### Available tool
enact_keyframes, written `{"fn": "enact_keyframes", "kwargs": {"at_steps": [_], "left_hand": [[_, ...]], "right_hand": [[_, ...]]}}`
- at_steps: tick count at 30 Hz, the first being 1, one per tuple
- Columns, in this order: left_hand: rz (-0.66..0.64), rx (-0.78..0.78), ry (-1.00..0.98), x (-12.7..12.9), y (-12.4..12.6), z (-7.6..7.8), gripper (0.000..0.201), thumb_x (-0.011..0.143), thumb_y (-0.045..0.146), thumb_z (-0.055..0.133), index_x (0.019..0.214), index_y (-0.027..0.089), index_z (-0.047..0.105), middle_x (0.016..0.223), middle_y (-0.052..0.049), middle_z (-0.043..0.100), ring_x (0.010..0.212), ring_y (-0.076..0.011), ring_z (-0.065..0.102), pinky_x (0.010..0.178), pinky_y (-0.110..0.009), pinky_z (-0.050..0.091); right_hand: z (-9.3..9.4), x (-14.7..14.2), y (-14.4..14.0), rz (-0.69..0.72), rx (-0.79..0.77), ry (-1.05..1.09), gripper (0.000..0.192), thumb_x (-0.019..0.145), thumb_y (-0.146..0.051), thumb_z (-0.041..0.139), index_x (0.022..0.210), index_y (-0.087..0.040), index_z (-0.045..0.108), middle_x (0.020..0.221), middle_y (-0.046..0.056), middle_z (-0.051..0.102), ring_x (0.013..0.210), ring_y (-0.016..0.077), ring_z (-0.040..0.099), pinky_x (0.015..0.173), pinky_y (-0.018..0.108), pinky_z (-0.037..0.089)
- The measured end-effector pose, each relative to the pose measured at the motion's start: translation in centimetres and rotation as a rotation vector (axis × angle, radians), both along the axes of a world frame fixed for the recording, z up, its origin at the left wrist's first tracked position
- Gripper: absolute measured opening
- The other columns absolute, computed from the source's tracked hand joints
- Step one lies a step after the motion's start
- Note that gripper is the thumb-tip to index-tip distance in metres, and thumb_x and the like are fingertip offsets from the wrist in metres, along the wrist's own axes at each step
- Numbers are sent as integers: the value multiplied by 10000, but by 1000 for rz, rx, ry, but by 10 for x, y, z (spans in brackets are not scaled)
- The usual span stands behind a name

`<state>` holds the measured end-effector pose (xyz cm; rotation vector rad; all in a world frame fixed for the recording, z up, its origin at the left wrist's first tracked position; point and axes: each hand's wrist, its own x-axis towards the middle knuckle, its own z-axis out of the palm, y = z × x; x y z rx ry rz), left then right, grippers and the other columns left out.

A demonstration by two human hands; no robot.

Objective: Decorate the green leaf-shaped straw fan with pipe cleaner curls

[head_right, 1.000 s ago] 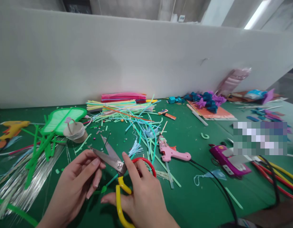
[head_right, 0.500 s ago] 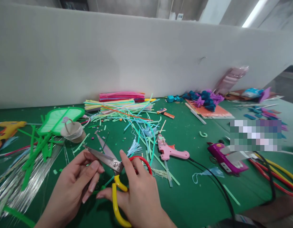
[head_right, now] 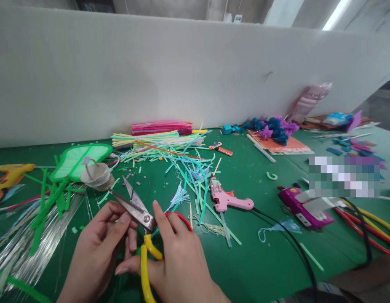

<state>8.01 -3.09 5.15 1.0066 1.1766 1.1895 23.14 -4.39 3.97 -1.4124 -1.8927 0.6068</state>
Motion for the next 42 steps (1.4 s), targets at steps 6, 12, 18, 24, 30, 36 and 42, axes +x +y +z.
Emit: {"fn": "enact_keyframes", "kwargs": {"at_steps": [6, 12, 18, 24, 30, 36, 42], "left_hand": [[56, 67, 149, 0, 2, 6, 263, 813, 442, 689, 842, 187, 628, 767, -27, 670, 656, -143, 625, 564, -203, 516], [66, 89, 188, 2, 2, 7, 265, 828, 443, 665, 819, 184, 609, 719, -6, 654, 625, -127, 620, 530, -175, 513], [37, 111, 202, 2, 4, 7, 242, 854, 414, 639, 804, 184, 582, 658, 23, 639, 521, -92, 569, 483, -156, 490], [37, 120, 227, 0, 3, 6, 237, 862, 400, 629, 782, 188, 564, 651, 29, 639, 509, -88, 580, 493, -158, 496], [53, 144, 240, -1, 3, 5, 226, 866, 405, 621, 815, 188, 584, 678, 17, 654, 512, -97, 592, 491, -171, 501], [152, 123, 195, 4, -3, 6, 209, 848, 387, 653, 799, 191, 600, 680, 16, 659, 532, -88, 570, 484, -151, 464], [129, 126, 137, -5, 1, 3, 185, 880, 367, 632, 842, 197, 571, 699, 12, 684, 554, -103, 615, 508, -174, 495]], "right_hand": [[0, -6, -1, 8, -33, 25, 945, 680, -700, 689, 1416, -136, 502, 906, 127, 674, 657, 221, 644, 526, 305, 557], [-1, -6, -1, 27, -53, 36, 929, 714, -670, 687, 1443, -138, 463, 931, 125, 673, 649, 201, 622, 519, 290, 539], [-1, -5, -3, 50, -90, 68, 918, 725, -664, 684, 1445, -139, 460, 939, 124, 677, 656, 197, 627, 530, 282, 537], [0, -6, -3, 52, -99, 79, 912, 725, -660, 687, 1432, -123, 477, 921, 127, 683, 658, 201, 635, 540, 285, 541], [3, -5, -1, 67, -168, -22, 973, 627, -506, 813, 1442, -115, 453, 1049, 170, 663, 774, 257, 660, 580, 319, 562], [0, 0, -1, 129, -270, -50, 1118, 503, -228, 833, 1501, -185, 331, 1210, 163, 596, 952, 321, 659, 688, 356, 578], [-23, 8, -12, 60, -255, 34, 1003, 616, -302, 804, 1494, -308, 320, 1137, 112, 647, 936, 323, 691, 701, 349, 574]]}}
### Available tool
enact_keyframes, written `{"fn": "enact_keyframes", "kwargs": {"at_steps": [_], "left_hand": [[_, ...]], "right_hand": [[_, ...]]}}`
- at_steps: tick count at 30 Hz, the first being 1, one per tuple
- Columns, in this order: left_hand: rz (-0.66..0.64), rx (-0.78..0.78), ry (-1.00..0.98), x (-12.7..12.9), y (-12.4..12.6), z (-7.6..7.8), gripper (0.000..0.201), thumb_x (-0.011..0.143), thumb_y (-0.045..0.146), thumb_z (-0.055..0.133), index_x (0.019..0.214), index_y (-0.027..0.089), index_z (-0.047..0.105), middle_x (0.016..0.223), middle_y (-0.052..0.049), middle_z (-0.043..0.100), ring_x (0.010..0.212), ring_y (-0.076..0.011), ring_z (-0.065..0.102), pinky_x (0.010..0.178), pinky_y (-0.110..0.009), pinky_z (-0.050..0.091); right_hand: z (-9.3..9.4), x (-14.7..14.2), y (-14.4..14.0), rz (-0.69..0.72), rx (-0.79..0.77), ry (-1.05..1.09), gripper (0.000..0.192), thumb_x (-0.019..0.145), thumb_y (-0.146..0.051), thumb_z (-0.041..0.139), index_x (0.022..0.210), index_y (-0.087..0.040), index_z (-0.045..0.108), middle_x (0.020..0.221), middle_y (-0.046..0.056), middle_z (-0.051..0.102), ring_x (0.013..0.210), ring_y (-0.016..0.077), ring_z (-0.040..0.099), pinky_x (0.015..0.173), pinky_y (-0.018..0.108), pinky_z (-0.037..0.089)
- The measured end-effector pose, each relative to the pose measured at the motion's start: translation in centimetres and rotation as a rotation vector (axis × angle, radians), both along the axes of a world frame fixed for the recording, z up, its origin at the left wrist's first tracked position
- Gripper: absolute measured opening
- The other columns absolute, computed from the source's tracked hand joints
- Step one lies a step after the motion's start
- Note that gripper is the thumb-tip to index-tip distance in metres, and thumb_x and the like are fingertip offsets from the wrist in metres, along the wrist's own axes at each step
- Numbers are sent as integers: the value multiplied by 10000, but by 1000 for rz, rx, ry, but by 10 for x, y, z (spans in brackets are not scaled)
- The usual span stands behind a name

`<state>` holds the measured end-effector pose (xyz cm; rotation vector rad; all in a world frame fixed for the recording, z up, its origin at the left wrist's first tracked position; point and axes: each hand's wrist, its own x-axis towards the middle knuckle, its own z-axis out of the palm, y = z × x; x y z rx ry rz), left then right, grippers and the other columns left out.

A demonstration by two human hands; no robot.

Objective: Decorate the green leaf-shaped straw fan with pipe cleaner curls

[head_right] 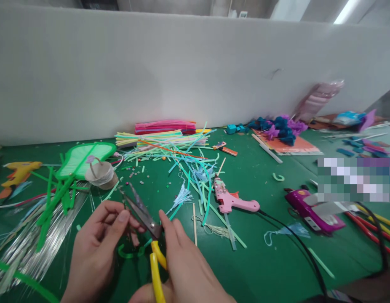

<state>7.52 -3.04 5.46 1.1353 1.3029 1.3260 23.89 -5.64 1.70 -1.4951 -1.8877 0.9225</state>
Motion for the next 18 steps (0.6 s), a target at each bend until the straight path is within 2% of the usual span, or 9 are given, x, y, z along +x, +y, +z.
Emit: {"fn": "enact_keyframes", "kwargs": {"at_steps": [2, 5, 7, 9, 11, 13, 15, 18], "left_hand": [[20, -3, -60, -5, 3, 1, 161, 885, 346, 632, 868, 201, 563, 684, 19, 688, 574, -111, 633, 522, -180, 506], [14, -12, -148, -8, 5, 3, 148, 875, 318, 647, 856, 202, 557, 640, 28, 676, 573, -121, 639, 504, -185, 502], [-10, -19, -167, -7, 4, 2, 155, 869, 319, 654, 842, 198, 562, 618, 23, 671, 566, -132, 640, 495, -199, 505], [-39, -27, -164, -6, 2, 0, 168, 863, 331, 657, 827, 194, 567, 600, 14, 669, 551, -143, 639, 485, -214, 509], [-65, -38, -155, -3, 0, -1, 185, 854, 342, 661, 803, 188, 571, 577, 9, 662, 532, -149, 637, 472, -220, 507], [-71, -51, -144, 0, -2, 1, 195, 846, 346, 660, 778, 183, 577, 559, 8, 655, 516, -146, 632, 466, -220, 504], [-51, -67, -131, 5, -4, 6, 192, 839, 339, 657, 760, 181, 580, 545, 14, 647, 502, -137, 624, 469, -213, 500], [-32, -85, -115, 11, -7, 12, 183, 828, 332, 653, 743, 185, 582, 538, 29, 637, 487, -124, 618, 481, -206, 502]], "right_hand": [[-2, 8, -3, -47, -18, -5, 928, 713, -332, 748, 1513, -287, 280, 1119, 114, 662, 881, 303, 704, 672, 349, 574], [1, 20, 2, -5, -25, -63, 805, 824, -378, 652, 1513, -184, 282, 1174, 158, 659, 937, 304, 691, 744, 393, 579], [2, 24, 11, -34, 38, -183, 647, 890, -344, 556, 1462, -106, 371, 1193, 209, 648, 1000, 317, 670, 809, 441, 569], [4, 22, 23, -76, 128, -326, 570, 887, -252, 532, 1414, -56, 438, 1165, 241, 654, 1003, 333, 664, 820, 476, 563], [8, 18, 33, -78, 198, -449, 557, 843, -188, 579, 1375, -49, 498, 1088, 232, 686, 962, 355, 670, 795, 504, 563], [19, 13, 40, -54, 257, -494, 450, 831, -165, 604, 1274, -87, 609, 1007, 196, 716, 921, 355, 677, 782, 519, 558], [37, 9, 43, -31, 314, -380, 273, 877, -158, 552, 1098, -143, 712, 970, 146, 733, 892, 297, 689, 799, 472, 556], [65, 1, 43, -19, 284, 9, 187, 873, -204, 587, 973, -198, 745, 915, 57, 755, 824, 189, 700, 773, 326, 558]]}}
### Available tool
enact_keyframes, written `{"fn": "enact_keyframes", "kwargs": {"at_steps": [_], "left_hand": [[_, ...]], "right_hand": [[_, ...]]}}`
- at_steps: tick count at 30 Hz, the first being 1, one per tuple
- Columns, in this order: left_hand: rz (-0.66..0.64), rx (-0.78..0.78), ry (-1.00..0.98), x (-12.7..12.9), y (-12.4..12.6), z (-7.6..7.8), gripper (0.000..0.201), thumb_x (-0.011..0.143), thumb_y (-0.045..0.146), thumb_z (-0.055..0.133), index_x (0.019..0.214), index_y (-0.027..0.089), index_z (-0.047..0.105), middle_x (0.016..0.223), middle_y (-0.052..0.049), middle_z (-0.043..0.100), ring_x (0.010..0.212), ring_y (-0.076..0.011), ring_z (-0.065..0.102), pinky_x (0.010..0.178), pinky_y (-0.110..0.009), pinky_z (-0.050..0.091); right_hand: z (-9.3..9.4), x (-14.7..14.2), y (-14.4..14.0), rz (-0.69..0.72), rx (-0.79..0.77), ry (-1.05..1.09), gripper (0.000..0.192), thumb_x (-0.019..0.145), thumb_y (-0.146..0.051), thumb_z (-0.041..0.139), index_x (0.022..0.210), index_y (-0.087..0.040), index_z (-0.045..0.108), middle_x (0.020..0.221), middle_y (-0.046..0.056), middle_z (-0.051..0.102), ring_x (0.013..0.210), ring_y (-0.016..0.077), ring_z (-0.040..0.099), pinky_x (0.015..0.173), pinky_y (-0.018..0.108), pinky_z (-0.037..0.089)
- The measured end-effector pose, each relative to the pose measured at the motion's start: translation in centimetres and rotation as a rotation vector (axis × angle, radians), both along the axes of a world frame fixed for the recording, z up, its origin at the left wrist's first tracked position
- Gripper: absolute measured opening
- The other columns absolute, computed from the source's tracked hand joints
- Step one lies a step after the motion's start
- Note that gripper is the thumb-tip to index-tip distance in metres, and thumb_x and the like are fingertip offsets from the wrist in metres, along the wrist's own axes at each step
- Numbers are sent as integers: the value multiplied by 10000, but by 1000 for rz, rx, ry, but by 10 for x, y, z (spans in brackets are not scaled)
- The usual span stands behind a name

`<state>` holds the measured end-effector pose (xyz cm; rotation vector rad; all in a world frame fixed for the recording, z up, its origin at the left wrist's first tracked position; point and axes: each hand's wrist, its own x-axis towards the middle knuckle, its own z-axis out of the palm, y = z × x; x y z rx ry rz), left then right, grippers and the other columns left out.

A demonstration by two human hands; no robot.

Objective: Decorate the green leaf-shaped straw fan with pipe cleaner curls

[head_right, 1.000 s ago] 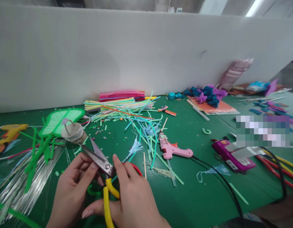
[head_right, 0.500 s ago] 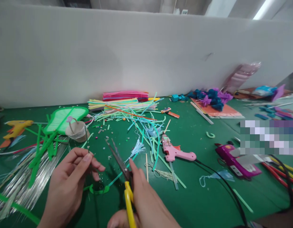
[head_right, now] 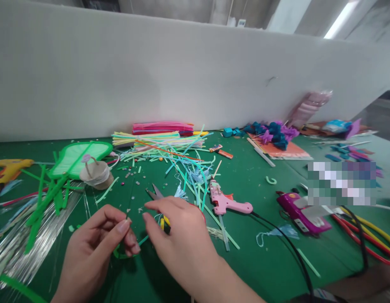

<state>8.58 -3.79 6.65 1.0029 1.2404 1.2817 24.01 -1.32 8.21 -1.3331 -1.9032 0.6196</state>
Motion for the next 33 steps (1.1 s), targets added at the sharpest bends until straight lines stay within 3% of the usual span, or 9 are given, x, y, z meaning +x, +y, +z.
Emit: {"fn": "enact_keyframes", "kwargs": {"at_steps": [4, 9, 14, 22, 33], "left_hand": [[-17, 16, 25, 4, -2, 3, 212, 804, 352, 675, 704, 183, 597, 535, 29, 623, 467, -113, 596, 468, -201, 494], [-25, 45, 54, 4, -2, 3, 211, 801, 343, 682, 685, 182, 611, 524, 15, 635, 462, -109, 594, 456, -185, 481], [-47, 32, 83, 4, -3, 3, 208, 799, 336, 681, 676, 181, 618, 514, 12, 623, 464, -116, 593, 451, -190, 490], [-54, 33, 137, 4, -2, 2, 219, 796, 345, 674, 660, 186, 609, 492, 22, 603, 439, -117, 586, 442, -195, 484], [-50, 49, 111, 7, -4, 3, 213, 812, 356, 658, 688, 185, 635, 502, 18, 610, 448, -126, 601, 455, -205, 503]], "right_hand": [[16, -10, 0, 11, -166, 218, 136, 800, -229, 651, 889, -223, 754, 805, -2, 754, 718, 149, 691, 663, 256, 538], [15, -11, 1, 22, -225, 242, 101, 772, -204, 650, 796, -216, 747, 683, -38, 722, 618, 109, 648, 586, 207, 490], [19, -6, 4, 54, -232, 227, 112, 755, -159, 637, 740, -202, 739, 657, -41, 718, 598, 96, 631, 568, 189, 468], [15, -8, 8, 42, -385, 323, 68, 718, -167, 645, 691, -170, 707, 649, -12, 694, 594, 104, 599, 500, 178, 437], [7, -12, 6, 31, -351, 414, 48, 668, -139, 632, 631, -167, 616, 575, -46, 596, 534, 77, 507, 484, 170, 392]]}}
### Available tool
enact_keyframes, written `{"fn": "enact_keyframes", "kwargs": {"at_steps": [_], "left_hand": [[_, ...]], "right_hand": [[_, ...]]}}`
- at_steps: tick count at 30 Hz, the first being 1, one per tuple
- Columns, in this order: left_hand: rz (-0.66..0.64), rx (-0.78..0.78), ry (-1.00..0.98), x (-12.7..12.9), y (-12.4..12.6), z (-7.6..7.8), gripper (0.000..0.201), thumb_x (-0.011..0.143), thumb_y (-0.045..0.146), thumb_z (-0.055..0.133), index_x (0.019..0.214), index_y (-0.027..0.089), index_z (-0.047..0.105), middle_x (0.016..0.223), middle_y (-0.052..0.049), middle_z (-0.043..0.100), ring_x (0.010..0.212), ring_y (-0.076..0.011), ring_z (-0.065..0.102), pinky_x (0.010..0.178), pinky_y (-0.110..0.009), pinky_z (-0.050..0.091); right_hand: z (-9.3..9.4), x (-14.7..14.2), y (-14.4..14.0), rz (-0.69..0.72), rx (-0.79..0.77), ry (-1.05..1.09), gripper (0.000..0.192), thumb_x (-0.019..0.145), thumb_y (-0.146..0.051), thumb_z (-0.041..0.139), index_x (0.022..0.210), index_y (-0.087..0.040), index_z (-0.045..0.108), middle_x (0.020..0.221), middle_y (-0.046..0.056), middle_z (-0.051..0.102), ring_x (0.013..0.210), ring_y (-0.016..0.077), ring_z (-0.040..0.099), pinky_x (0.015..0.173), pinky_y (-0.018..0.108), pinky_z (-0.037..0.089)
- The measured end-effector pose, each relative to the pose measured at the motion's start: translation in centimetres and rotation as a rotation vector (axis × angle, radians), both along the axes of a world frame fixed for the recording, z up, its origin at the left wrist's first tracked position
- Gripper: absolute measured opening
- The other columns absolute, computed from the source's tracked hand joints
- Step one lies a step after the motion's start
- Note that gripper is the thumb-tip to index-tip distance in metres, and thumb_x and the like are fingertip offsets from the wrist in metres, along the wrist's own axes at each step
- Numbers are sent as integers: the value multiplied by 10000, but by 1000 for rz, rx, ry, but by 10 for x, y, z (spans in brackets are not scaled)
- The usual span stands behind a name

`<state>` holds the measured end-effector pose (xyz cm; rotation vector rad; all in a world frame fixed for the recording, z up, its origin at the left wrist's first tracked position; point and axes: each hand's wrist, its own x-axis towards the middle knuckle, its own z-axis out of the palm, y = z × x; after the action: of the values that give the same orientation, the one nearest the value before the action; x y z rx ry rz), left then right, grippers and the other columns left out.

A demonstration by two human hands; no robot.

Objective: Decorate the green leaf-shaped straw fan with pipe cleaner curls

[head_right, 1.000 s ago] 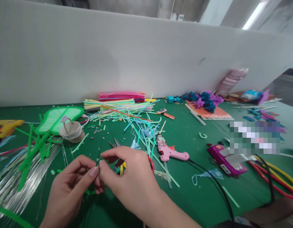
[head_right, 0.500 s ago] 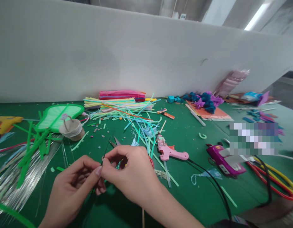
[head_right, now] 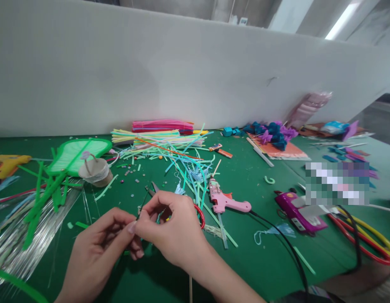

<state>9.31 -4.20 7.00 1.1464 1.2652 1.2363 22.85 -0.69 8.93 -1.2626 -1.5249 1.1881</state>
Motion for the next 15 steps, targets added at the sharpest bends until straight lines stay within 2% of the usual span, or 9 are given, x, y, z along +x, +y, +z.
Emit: {"fn": "enact_keyframes", "kwargs": {"at_steps": [5, 10, 15], "left_hand": [[28, -39, -75, 1, -2, -1, 203, 819, 372, 656, 742, 185, 637, 479, 39, 585, 410, -109, 569, 412, -186, 454], [59, -15, -8, 1, -1, -3, 231, 809, 394, 665, 735, 180, 619, 494, 24, 592, 416, -110, 559, 402, -185, 432], [57, -6, 15, 1, 0, -3, 215, 820, 382, 649, 747, 183, 611, 487, 26, 586, 415, -107, 544, 402, -181, 420]], "right_hand": [[-2, -4, -4, -45, 124, -40, 86, 698, -151, 613, 621, -175, 586, 592, -40, 604, 542, 84, 522, 503, 185, 406], [-7, -7, -8, -144, 315, -165, 113, 710, -152, 621, 610, -183, 579, 591, -37, 586, 522, 85, 499, 480, 194, 379], [-9, -7, -10, -162, 508, -246, 144, 764, -140, 585, 629, -187, 569, 626, -22, 589, 554, 94, 525, 526, 210, 421]]}}
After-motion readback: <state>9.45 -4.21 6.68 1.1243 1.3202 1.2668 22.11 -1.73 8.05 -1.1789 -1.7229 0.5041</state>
